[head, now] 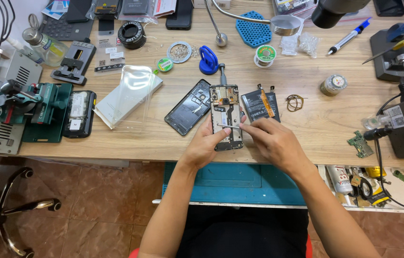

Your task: The person uses a metal prying tool to carefully lift and remove the battery from a disassembled smartphone. They then use tweezers to detach a small ribbon cable connector from the phone's internal circuit board.

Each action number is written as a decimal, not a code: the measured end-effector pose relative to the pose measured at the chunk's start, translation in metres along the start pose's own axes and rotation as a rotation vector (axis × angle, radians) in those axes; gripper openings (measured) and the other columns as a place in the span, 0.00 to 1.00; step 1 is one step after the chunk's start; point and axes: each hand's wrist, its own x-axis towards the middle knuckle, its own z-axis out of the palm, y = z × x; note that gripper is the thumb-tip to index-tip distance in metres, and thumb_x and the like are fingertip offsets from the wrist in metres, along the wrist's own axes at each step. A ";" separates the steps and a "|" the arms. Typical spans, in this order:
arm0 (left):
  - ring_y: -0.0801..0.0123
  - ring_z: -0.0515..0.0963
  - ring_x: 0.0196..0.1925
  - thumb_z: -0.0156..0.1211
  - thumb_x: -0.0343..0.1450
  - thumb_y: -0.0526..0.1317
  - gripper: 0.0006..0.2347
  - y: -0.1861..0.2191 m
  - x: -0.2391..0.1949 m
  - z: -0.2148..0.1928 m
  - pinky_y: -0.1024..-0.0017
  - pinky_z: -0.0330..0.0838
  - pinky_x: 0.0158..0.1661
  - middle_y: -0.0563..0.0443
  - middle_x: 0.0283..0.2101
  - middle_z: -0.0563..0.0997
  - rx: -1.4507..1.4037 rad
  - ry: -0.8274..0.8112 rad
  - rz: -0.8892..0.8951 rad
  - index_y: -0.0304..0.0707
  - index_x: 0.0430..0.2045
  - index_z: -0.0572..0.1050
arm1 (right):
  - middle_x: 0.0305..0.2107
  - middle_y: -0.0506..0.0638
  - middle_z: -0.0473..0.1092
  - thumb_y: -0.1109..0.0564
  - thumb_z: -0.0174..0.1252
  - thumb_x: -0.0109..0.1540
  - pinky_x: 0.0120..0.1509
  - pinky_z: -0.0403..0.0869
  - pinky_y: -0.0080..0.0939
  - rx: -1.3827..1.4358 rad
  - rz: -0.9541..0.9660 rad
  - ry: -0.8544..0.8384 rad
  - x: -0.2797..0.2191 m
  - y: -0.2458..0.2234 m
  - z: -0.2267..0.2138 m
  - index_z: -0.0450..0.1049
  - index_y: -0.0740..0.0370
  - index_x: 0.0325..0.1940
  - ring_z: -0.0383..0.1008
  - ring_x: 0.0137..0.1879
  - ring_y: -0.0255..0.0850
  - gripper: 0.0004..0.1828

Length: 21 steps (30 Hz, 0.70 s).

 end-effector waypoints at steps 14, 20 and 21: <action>0.52 0.84 0.53 0.57 0.72 0.22 0.23 0.013 -0.004 0.006 0.51 0.84 0.49 0.32 0.54 0.82 0.036 -0.001 0.005 0.33 0.63 0.68 | 0.35 0.43 0.72 0.57 0.59 0.68 0.43 0.76 0.39 -0.077 0.070 0.055 -0.004 -0.002 0.018 0.80 0.46 0.54 0.75 0.39 0.41 0.11; 0.49 0.83 0.54 0.57 0.70 0.20 0.26 0.014 -0.006 0.011 0.51 0.84 0.48 0.30 0.55 0.81 -0.015 0.000 0.026 0.37 0.64 0.63 | 0.32 0.43 0.74 0.55 0.63 0.66 0.39 0.77 0.38 0.145 0.237 0.010 -0.006 -0.012 0.019 0.80 0.48 0.52 0.76 0.35 0.40 0.10; 0.48 0.83 0.54 0.56 0.70 0.20 0.27 0.013 -0.006 0.010 0.51 0.84 0.49 0.30 0.55 0.81 -0.037 0.001 0.029 0.38 0.64 0.62 | 0.32 0.41 0.74 0.56 0.63 0.66 0.40 0.78 0.36 0.116 0.233 0.028 -0.007 -0.012 0.019 0.81 0.47 0.51 0.77 0.35 0.38 0.09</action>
